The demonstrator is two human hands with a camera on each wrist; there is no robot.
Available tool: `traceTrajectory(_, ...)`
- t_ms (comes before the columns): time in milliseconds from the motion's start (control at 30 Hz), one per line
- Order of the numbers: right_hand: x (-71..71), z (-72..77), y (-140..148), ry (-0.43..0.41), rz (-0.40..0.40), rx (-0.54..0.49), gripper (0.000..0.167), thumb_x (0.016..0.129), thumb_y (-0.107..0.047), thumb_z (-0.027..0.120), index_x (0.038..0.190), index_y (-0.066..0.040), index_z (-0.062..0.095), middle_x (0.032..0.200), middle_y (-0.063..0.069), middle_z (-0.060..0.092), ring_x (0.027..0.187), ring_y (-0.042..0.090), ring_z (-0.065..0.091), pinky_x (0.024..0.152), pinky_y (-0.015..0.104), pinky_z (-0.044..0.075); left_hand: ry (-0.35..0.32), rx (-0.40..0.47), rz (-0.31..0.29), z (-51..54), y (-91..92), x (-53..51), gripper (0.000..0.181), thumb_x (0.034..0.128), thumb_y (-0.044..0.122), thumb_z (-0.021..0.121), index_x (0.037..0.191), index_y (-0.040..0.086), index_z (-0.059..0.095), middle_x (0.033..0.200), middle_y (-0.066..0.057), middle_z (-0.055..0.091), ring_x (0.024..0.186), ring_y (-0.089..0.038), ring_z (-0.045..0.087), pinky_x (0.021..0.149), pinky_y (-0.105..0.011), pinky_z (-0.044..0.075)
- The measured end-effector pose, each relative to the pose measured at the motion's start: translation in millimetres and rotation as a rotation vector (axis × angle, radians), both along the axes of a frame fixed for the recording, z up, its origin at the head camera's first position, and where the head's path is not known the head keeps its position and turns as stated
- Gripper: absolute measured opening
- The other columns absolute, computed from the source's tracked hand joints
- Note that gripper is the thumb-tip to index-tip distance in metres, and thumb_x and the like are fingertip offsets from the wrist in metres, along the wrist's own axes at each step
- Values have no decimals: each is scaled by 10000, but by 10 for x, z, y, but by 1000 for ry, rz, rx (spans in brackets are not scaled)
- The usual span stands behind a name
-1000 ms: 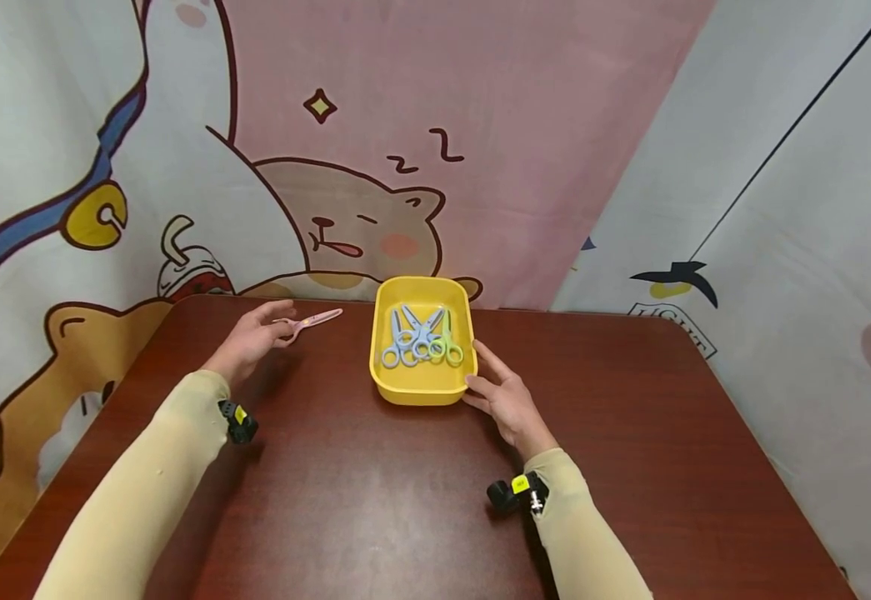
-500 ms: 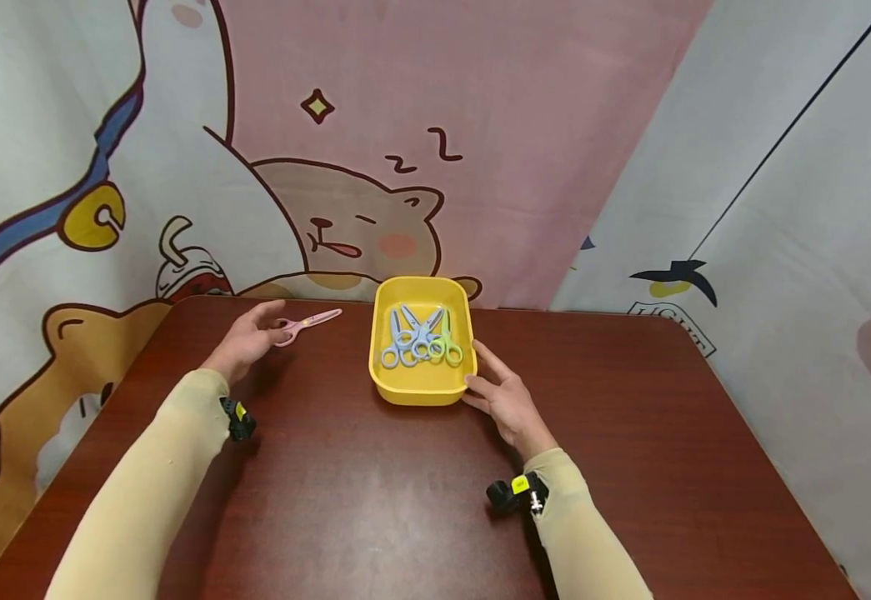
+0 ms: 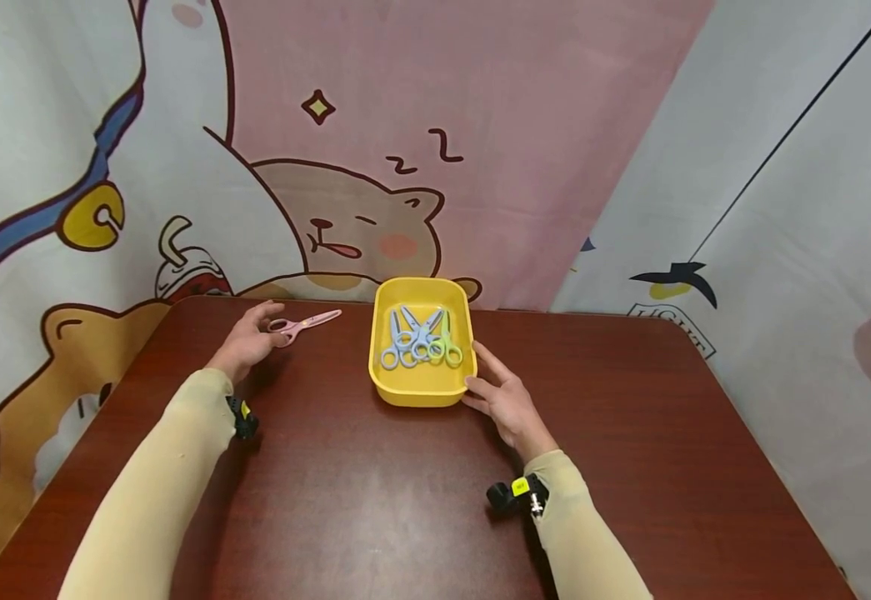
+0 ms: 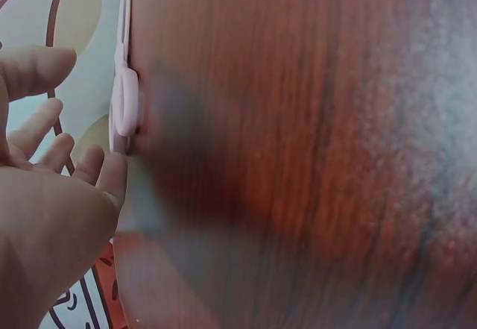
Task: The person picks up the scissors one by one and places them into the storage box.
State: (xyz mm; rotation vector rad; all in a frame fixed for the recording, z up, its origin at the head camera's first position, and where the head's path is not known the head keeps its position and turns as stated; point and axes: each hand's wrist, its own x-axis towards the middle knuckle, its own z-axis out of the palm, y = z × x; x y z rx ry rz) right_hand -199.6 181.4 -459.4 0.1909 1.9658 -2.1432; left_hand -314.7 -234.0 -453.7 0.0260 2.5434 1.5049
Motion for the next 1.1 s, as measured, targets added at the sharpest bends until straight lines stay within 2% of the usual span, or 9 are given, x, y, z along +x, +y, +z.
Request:
traceTrajectory(100,7,-13,-4,-4,-4,-4,674,1043,-40,568,1630,-274,334,1649,119,309,1348,378,542,1077,517,482,19,-27,-13,-30,-11,-9,708,947,-34,615,1579,-65,298,1719,-204,63,1507,-498,212,1222,-627,200)
traceTrajectory(233,11,-32,-13,-1,-1,-10,675,1043,-34,565,1633,-261,328,1639,138,322,1358,388,527,1077,525,480,-4,-50,-24,-52,-23,-5,718,945,-28,616,1584,-58,291,1722,-197,51,1529,-486,165,1230,-632,166)
traceTrajectory(467,8,-43,-18,9,4,-15,669,1045,-23,555,1630,-259,333,1638,146,319,1351,404,527,1082,538,471,3,-101,-36,-82,-32,-29,716,931,-5,626,1574,-59,316,1707,-229,101,1561,-462,60,1241,-632,107)
traceTrajectory(733,8,-45,-29,7,17,-10,675,1042,-32,564,1633,-259,327,1645,146,304,1369,400,514,1086,539,469,-7,-229,-45,-150,-38,-46,681,952,61,622,1560,-61,341,1636,-316,236,1515,-508,179,1213,-653,182)
traceTrajectory(933,-6,-27,-22,7,11,-7,676,1041,-34,569,1632,-259,329,1629,153,315,1359,396,519,1081,531,475,-26,-339,-65,-74,23,-54,665,967,119,622,1556,-44,358,1597,-336,289,1475,-561,178,1191,-681,185)
traceTrajectory(1000,-10,-20,-18,5,8,-4,677,1040,-38,571,1631,-264,331,1633,148,306,1362,390,519,1081,529,476,-20,-358,-68,-63,37,-55,653,961,115,622,1544,-46,376,1595,-343,278,1469,-573,159,1192,-685,168)
traceTrajectory(1100,-12,-12,-13,0,3,-1,678,1040,-41,573,1630,-276,334,1642,138,293,1362,385,523,1079,526,479,1,-354,-72,-72,44,-62,626,947,95,630,1519,-44,417,1573,-345,315,1453,-557,217,1185,-667,209)
